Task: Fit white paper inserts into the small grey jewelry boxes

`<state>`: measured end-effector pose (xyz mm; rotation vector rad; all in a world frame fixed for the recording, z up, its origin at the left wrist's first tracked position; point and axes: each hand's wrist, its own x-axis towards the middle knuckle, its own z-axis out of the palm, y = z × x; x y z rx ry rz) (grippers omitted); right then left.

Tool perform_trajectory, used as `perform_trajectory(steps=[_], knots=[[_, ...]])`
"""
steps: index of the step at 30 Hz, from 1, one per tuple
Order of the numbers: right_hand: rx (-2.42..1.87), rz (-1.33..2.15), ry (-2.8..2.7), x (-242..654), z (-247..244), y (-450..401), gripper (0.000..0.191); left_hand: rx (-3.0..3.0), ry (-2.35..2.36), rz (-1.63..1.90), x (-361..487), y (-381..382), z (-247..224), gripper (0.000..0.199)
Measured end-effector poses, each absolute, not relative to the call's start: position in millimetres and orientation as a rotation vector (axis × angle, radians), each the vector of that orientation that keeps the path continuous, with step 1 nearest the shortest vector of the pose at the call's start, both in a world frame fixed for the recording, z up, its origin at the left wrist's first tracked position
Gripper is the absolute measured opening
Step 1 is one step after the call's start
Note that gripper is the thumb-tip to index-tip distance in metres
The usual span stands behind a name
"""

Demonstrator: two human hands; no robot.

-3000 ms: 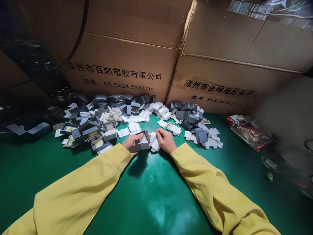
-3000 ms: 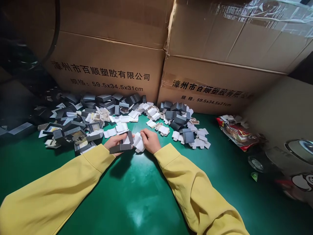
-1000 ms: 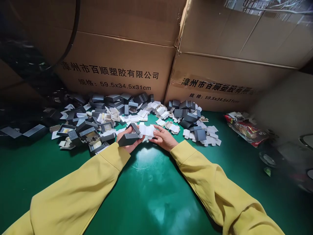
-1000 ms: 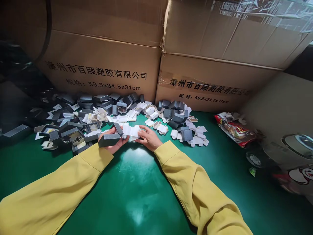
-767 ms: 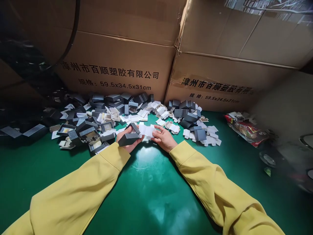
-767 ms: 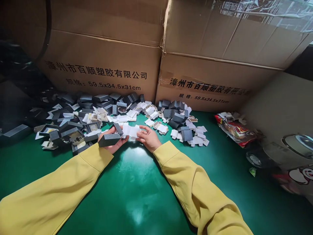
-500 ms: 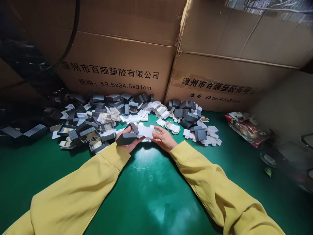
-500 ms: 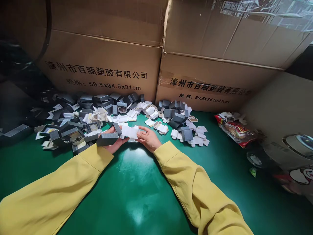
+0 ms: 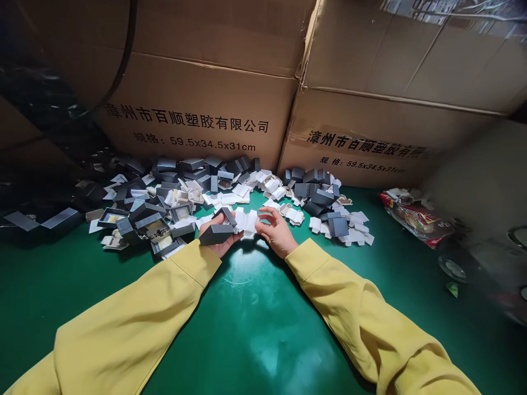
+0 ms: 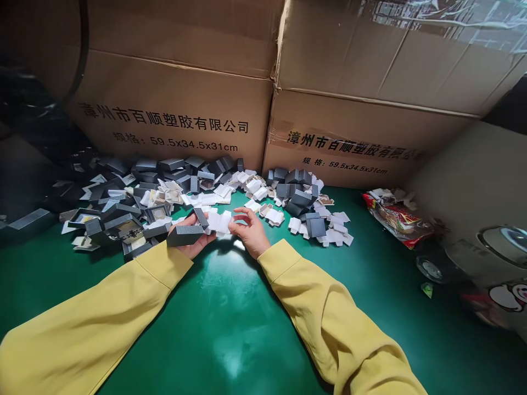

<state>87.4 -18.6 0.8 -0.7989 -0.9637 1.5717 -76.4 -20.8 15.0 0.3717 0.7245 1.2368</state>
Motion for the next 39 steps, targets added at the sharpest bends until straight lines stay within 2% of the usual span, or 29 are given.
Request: perform_trajectory(steps=[12,18,22,28,34,39], knots=[[-0.963,1.136,-1.288,80.2,0.1,-25.8,0.029,0.381,0.697,1.242,-74.0,-20.7,14.6,0.022],[-1.037,0.836,-1.347,79.4,2.2,-29.3,0.019,0.382,0.668,1.257,-73.0,-21.9,14.0,0.02],[-1.051,0.885,-1.357,78.0,0.9,-30.3,0.014,0.38,0.653,1.263,-71.9,-22.7,14.3,0.019],[-1.012,1.018,-1.472,79.5,4.2,-32.7,0.035,0.375,0.652,1.295,-72.8,-21.1,11.5,0.018],[-1.0,0.949,-1.528,81.0,2.7,-31.2,0.05,0.356,0.687,1.289,-71.7,-22.0,12.8,0.017],[-1.016,0.871,-1.575,82.1,4.0,-30.6,0.048,0.347,0.701,1.283,-71.2,-22.5,15.1,0.019]])
